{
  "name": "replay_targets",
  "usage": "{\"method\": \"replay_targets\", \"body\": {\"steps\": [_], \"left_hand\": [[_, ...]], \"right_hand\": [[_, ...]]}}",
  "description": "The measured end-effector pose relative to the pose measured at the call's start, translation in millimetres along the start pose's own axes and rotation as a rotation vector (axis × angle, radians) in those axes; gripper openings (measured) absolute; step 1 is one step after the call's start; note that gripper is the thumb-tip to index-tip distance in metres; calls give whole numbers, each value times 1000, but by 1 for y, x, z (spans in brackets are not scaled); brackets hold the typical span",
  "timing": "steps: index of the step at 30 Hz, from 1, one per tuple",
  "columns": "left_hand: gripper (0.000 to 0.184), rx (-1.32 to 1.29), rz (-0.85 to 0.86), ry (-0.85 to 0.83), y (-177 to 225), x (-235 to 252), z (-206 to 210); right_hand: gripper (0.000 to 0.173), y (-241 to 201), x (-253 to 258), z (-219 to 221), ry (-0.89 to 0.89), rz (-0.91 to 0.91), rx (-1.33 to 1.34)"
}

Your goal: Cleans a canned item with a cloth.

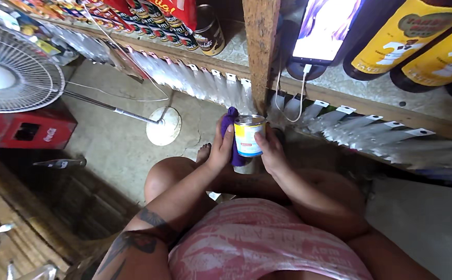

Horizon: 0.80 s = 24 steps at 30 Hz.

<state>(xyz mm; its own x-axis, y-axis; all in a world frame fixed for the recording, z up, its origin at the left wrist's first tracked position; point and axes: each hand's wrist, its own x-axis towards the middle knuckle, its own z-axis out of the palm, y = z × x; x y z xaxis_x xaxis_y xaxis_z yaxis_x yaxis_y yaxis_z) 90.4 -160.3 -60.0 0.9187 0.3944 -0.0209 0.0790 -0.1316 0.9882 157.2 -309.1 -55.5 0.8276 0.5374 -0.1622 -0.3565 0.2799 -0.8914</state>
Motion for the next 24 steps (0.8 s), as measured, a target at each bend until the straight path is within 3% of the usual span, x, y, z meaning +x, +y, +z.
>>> {"method": "replay_targets", "body": {"steps": [3, 8, 12, 17, 24], "left_hand": [[57, -30, -15, 14, 1, -1, 0], [58, -57, -17, 35, -1, -1, -1], [58, -58, -10, 31, 0, -2, 0], [60, 1, 57, 43, 0, 0, 0], [61, 117, 47, 34, -1, 0, 0]], "right_hand": [[84, 2, 0, 0, -32, -27, 33], [51, 2, 2, 1, -49, -18, -7], [58, 3, 3, 0, -32, -1, -67], [55, 0, 3, 0, -5, -5, -100], [69, -1, -1, 5, 12, 31, -86]]}}
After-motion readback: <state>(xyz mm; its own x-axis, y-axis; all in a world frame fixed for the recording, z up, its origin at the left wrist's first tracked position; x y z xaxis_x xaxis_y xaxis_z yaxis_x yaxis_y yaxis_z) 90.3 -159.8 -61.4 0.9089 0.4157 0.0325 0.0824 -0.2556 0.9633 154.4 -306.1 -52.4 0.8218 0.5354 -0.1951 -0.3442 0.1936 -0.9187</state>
